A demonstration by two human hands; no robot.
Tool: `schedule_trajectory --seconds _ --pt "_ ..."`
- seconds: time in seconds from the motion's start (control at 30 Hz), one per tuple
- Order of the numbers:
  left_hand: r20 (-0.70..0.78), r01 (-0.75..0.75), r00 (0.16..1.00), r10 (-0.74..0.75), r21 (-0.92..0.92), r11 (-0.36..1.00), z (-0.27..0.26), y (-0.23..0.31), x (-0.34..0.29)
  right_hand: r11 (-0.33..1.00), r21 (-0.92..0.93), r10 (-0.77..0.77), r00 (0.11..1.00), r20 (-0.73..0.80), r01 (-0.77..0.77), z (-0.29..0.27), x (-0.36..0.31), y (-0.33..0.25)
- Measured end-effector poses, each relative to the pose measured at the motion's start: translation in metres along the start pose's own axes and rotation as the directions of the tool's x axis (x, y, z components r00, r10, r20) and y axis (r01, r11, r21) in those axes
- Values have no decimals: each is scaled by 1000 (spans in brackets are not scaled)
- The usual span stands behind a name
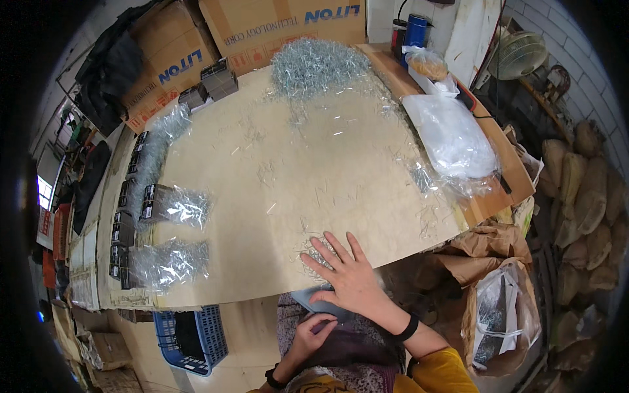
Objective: The recorder is sorting small metal clips on a workbench and placing them into small plastic bags.
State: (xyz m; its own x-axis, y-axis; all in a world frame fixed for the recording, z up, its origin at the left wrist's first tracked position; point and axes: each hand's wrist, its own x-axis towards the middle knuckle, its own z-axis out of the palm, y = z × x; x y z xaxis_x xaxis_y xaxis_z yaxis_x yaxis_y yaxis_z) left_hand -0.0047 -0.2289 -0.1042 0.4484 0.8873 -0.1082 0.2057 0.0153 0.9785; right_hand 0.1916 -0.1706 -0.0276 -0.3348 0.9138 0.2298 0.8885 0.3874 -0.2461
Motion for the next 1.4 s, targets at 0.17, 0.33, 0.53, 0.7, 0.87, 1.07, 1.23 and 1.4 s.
schedule_trajectory --seconds 0.17,0.33,0.53,0.7,0.87,1.07,1.23,1.4 --pt "29 12 1000 -12 -15 1000 -4 4 -4 991 137 -4 999 -34 9 8 -24 -11" --pt "48 57 997 -57 10 998 -5 11 -5 966 258 9 992 -129 25 3 -15 -14" --pt "12 -79 997 79 20 997 -2 1 -3 940 274 -166 974 -157 204 20 -19 -11" --pt "7 74 997 -74 -39 996 -2 -8 3 893 422 -33 958 -285 156 10 -3 -1" --pt "107 -86 992 71 139 987 0 -10 1 969 244 39 949 -314 40 13 60 20" --pt "79 -70 995 65 62 996 -4 -15 4 938 315 -117 986 -117 148 8 22 20" --pt "97 -106 990 99 67 992 -3 -7 3 853 491 -157 984 -84 178 -6 -45 7" --pt "131 -106 987 97 67 992 -1 -8 6 895 382 320 928 -192 -230 29 -107 -7"
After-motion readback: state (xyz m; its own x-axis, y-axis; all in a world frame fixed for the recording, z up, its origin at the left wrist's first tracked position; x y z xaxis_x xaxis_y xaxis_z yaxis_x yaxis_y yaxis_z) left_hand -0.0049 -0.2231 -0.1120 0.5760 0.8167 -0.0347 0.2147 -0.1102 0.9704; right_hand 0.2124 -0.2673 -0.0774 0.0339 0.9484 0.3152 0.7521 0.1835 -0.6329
